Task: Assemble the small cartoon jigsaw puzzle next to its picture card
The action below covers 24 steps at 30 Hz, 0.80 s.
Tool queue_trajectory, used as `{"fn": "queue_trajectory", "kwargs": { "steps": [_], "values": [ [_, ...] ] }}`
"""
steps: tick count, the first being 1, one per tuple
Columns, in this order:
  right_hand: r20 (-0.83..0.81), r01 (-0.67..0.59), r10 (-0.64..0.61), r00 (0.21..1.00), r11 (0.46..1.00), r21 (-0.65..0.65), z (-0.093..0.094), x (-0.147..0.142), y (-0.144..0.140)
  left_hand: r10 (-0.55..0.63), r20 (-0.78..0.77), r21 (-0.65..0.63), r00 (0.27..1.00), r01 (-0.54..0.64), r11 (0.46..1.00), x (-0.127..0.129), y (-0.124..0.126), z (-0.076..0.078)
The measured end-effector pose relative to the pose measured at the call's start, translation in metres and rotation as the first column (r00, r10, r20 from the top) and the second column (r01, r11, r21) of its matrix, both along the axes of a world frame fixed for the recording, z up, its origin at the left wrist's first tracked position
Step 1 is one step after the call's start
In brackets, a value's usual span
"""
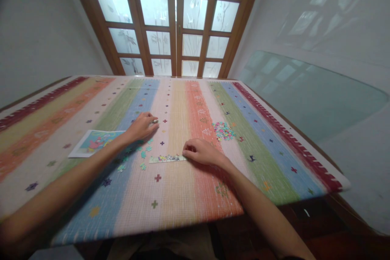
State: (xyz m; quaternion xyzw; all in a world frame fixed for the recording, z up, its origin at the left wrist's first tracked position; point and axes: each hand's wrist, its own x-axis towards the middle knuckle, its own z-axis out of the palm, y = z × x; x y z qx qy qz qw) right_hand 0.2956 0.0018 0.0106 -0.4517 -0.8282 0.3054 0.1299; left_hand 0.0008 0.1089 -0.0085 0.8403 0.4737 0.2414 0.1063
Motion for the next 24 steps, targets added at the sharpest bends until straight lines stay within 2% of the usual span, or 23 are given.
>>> {"fn": "queue_trajectory", "kwargs": {
  "steps": [4,8,14,17,20,22,24],
  "values": [
    [-0.042,0.038,-0.038,0.998,0.999,0.008,0.001,-0.001,0.0,0.011,0.005,-0.013,1.0,-0.011,1.0,0.005,0.009,-0.004],
    [-0.078,0.077,-0.075,0.994,0.997,0.029,0.003,-0.001,0.0,0.005,0.047,-0.033,0.999,-0.003,0.999,0.007,0.011,-0.001],
    [-0.153,0.146,-0.136,0.979,0.988,0.057,0.004,-0.002,0.002,-0.105,0.155,-0.161,0.982,0.13,0.978,0.015,-0.008,0.012],
    [-0.203,0.164,-0.152,0.967,0.986,0.04,0.003,-0.001,0.002,-0.19,0.215,-0.238,0.958,0.241,0.941,0.026,-0.027,0.019],
    [-0.312,0.145,-0.17,0.935,0.984,-0.104,0.0,-0.001,0.0,-0.244,0.288,-0.309,0.926,0.331,0.892,0.04,-0.05,0.024],
    [-0.394,0.102,-0.189,0.9,0.968,-0.232,-0.001,-0.001,-0.002,-0.226,0.438,-0.402,0.87,0.414,0.817,0.048,-0.063,0.027],
    [-0.454,0.069,-0.202,0.868,0.954,-0.293,-0.001,-0.001,-0.003,-0.17,0.536,-0.448,0.827,0.449,0.773,0.054,-0.073,0.029]
  ]
}}
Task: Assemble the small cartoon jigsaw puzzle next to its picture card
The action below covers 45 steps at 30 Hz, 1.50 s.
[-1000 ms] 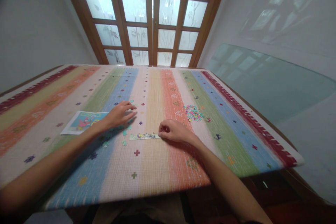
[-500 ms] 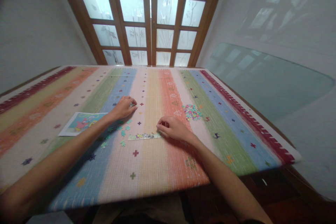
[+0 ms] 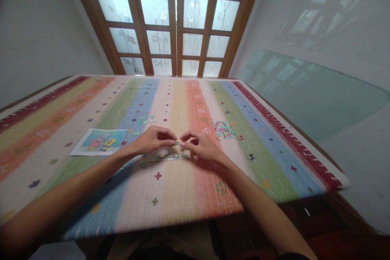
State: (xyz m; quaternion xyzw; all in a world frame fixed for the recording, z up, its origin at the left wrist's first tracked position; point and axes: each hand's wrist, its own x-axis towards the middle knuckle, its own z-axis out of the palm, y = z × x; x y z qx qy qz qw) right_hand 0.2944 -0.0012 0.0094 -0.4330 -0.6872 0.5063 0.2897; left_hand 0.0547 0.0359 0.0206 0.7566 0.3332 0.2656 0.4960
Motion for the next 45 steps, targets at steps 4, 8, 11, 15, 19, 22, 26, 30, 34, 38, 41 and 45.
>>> {"fn": "queue_trajectory", "kwargs": {
  "steps": [4,8,11,15,19,22,26,30,34,38,41,45],
  "values": [
    [-0.035,-0.003,0.005,0.999,0.999,0.039,0.0,0.0,0.0,0.066,0.099,-0.139,0.993,-0.052,0.989,0.007,-0.011,0.0],
    [-0.029,-0.022,0.026,0.999,0.993,0.117,-0.002,-0.002,-0.001,0.096,0.141,-0.221,0.985,-0.064,0.973,0.01,-0.017,-0.003],
    [-0.034,-0.06,0.063,0.997,0.993,0.1,-0.003,-0.003,-0.002,0.091,0.153,-0.238,0.984,-0.053,0.97,0.012,-0.021,-0.005],
    [0.027,-0.115,0.112,0.993,0.98,0.165,-0.001,0.0,0.001,0.1,0.074,-0.091,0.992,-0.093,0.992,0.01,-0.025,-0.003],
    [0.157,-0.122,0.087,0.984,0.965,0.232,0.003,0.007,0.006,0.15,-0.116,0.21,0.982,-0.124,0.97,-0.005,-0.029,-0.001],
    [0.23,-0.081,0.042,0.972,0.983,0.163,0.005,0.012,0.008,0.153,-0.231,0.341,0.961,-0.067,0.938,-0.024,-0.031,-0.001],
    [0.288,-0.121,0.089,0.954,0.988,0.098,0.008,0.014,0.007,0.13,-0.342,0.458,0.931,0.045,0.888,-0.05,-0.033,-0.001],
    [0.319,-0.163,0.145,0.937,0.986,0.032,0.01,0.013,0.006,0.095,-0.396,0.475,0.913,0.115,0.872,-0.067,-0.036,-0.002],
    [0.359,-0.172,0.155,0.921,0.985,0.017,0.008,0.013,0.006,0.074,-0.421,0.481,0.904,0.153,0.863,-0.075,-0.037,-0.008],
    [0.416,-0.166,0.13,0.9,0.985,0.053,0.004,0.014,0.008,0.087,-0.413,0.489,0.906,0.141,0.861,-0.077,-0.037,-0.016],
    [0.45,-0.175,0.124,0.884,0.982,0.072,0.003,0.014,0.009,0.093,-0.41,0.483,0.907,0.13,0.866,-0.078,-0.038,-0.019],
    [0.461,-0.2,0.144,0.876,0.977,0.076,0.005,0.014,0.009,0.101,-0.402,0.485,0.91,0.118,0.866,-0.078,-0.04,-0.018]
  ]
}}
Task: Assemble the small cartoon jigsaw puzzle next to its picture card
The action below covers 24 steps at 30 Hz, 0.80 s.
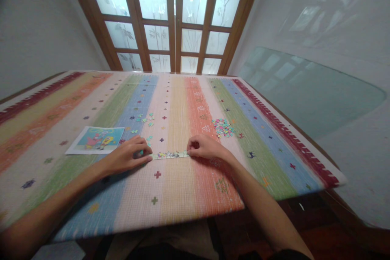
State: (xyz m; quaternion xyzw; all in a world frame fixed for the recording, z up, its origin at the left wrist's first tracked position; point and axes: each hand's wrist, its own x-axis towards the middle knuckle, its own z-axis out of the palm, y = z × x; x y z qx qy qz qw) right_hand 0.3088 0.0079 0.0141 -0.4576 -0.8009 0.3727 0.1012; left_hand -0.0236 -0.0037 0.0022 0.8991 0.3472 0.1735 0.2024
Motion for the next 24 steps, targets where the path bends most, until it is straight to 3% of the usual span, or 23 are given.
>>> {"fn": "queue_trajectory", "kwargs": {
  "steps": [24],
  "values": [
    [0.027,0.056,-0.056,0.998,0.998,0.008,0.0002,-0.0043,-0.0032,-0.012,0.004,0.027,1.0,0.011,1.0,0.005,-0.0044,-0.0006]
  ]
}}
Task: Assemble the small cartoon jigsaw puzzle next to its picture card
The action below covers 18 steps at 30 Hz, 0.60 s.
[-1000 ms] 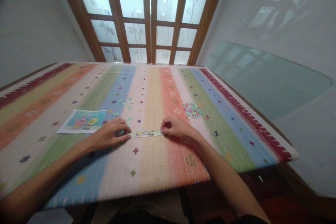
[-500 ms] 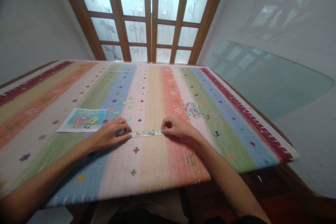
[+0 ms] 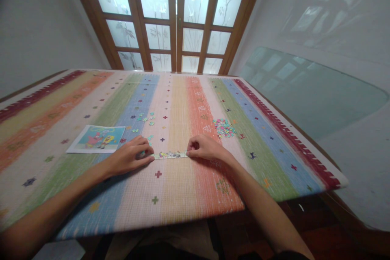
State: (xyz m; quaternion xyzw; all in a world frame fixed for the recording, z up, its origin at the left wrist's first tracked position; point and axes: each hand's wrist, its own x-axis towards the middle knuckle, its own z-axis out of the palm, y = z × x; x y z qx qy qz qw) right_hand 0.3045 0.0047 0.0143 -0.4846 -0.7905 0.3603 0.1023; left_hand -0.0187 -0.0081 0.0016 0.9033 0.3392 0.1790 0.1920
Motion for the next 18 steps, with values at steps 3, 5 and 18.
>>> {"fn": "queue_trajectory", "kwargs": {
  "steps": [3,5,18],
  "values": [
    [0.01,0.014,-0.014,1.0,1.0,-0.001,0.0,0.0,0.0,0.004,-0.01,0.003,1.0,-0.004,1.0,0.0,0.0,0.0],
    [0.018,0.022,-0.022,1.0,1.0,0.007,0.0,0.0,-0.001,0.006,-0.017,0.01,1.0,-0.006,1.0,0.0,0.0,0.0],
    [-0.01,0.033,-0.033,0.999,0.999,0.005,0.006,-0.002,-0.002,0.107,0.065,0.052,0.992,-0.111,0.992,-0.009,0.005,0.013]
  ]
}}
